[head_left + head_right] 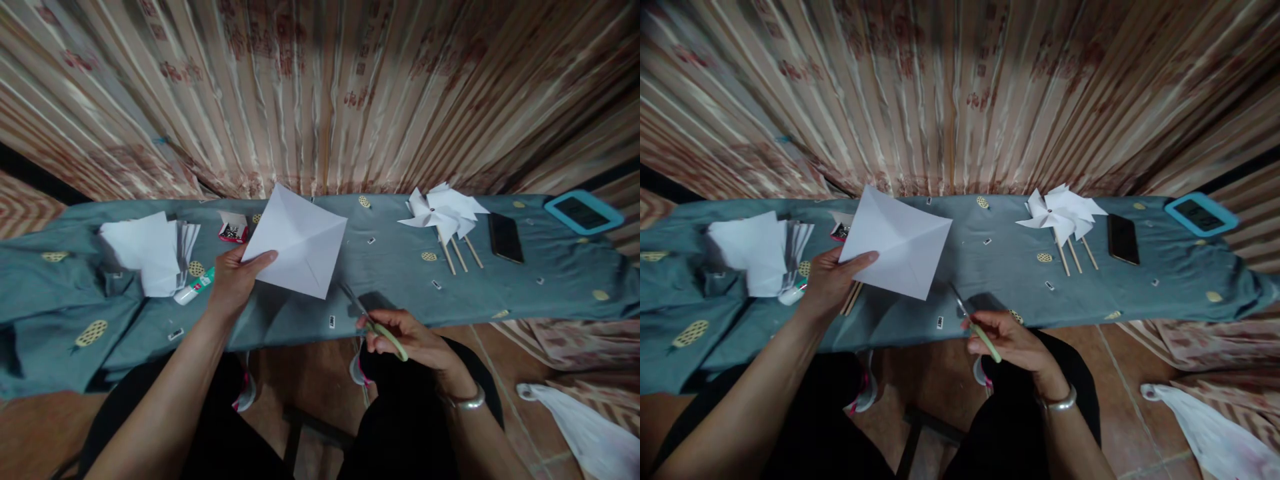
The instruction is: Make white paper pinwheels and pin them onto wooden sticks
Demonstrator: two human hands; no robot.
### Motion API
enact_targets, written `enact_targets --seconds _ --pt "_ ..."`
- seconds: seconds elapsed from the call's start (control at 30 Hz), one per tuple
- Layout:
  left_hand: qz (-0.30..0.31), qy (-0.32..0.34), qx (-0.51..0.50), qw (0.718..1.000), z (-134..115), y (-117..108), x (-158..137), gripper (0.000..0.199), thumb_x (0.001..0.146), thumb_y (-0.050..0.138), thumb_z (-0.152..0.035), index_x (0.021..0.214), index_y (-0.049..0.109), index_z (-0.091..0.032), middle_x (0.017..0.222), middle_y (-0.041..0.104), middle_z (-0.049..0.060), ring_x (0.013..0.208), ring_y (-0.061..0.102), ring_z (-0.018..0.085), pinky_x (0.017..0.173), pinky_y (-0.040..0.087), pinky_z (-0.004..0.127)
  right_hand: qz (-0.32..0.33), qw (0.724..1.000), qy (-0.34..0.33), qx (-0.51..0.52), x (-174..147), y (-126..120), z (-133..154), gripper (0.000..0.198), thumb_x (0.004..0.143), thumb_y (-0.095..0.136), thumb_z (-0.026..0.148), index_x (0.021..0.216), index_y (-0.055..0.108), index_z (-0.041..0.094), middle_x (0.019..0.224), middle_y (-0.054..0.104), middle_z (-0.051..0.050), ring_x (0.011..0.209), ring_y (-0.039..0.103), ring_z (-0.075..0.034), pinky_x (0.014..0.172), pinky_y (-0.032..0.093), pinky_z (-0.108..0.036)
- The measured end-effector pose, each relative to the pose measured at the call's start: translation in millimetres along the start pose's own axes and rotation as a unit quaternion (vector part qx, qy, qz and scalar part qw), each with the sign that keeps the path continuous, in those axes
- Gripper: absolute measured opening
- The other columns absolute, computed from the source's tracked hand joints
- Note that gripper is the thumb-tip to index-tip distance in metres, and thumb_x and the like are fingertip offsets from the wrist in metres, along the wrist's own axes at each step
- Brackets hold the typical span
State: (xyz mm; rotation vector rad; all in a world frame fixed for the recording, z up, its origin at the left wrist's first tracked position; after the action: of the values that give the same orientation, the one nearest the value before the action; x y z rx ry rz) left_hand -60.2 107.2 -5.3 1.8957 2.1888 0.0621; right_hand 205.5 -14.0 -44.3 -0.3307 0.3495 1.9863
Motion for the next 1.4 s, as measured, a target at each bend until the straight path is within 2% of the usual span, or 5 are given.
enact_targets --seconds 0.2,0.5,0.73,1.0,1.4 --pt "0.081 -0.080 0.099 0.989 15 -4 -10 0.033 0.049 0.088 -0.031 0.077 0.077 -0.016 0.070 0.075 0.002 0.059 0.066 0.018 0.059 0.053 0.029 -0.320 0.934 -0.152 -0.047 -12 -46 26 0.047 0.068 0.084 0.040 0.108 0.064 0.024 0.092 0.074 -0.003 0.081 0.068 -0.017 0.076 0.053 -0.031" --pt "0.235 -0.109 0.208 0.943 36 18 -25 0.028 0.057 0.083 -0.034 0.076 0.074 -0.016 0.068 0.073 0.003 0.061 0.066 0.020 0.056 0.049 0.027 -0.271 0.918 -0.153 -0.246 17 -16 43 0.035 0.074 0.073 0.031 0.107 0.067 0.021 0.070 0.066 0.003 0.064 0.059 -0.013 0.065 0.047 -0.027" --pt "0.153 -0.068 -0.038 0.985 21 13 -21 0.082 0.064 0.080 -0.053 0.134 0.053 -0.021 0.128 0.066 0.015 0.120 0.060 0.031 0.094 0.050 0.043 -0.388 0.894 -0.191 -0.116 14 -33 42 0.035 0.066 0.078 0.034 0.095 0.065 0.020 0.059 0.056 0.008 0.055 0.049 -0.009 0.060 0.042 -0.026" --pt "0.282 -0.177 -0.068 0.941 60 58 -63 0.097 0.051 0.091 -0.045 0.135 0.051 -0.019 0.138 0.057 0.021 0.130 0.052 0.038 0.108 0.037 0.053 -0.476 0.850 -0.219 -0.049 13 -28 47 0.038 0.064 0.081 0.034 0.093 0.061 0.021 0.059 0.053 0.010 0.054 0.045 -0.009 0.057 0.041 -0.024" --pt "0.037 -0.073 -0.030 0.996 46 51 -45 0.037 0.060 0.080 -0.028 0.094 0.068 -0.019 0.097 0.075 0.008 0.104 0.067 0.030 0.096 0.051 0.044 -0.387 0.897 -0.208 -0.044 34 7 41 0.033 0.069 0.078 0.032 0.097 0.064 0.022 0.059 0.054 0.009 0.054 0.044 -0.009 0.058 0.041 -0.023"
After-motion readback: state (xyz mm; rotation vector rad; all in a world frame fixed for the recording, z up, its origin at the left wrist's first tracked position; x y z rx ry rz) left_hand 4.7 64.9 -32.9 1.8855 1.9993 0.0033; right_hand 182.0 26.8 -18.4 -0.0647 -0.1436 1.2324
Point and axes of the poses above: each hand's wrist, its own x-axis towards the middle knuckle, its own y-axis out of the palm, z = x × y, the point moved 6 cm from there along x, towards the middle knuckle
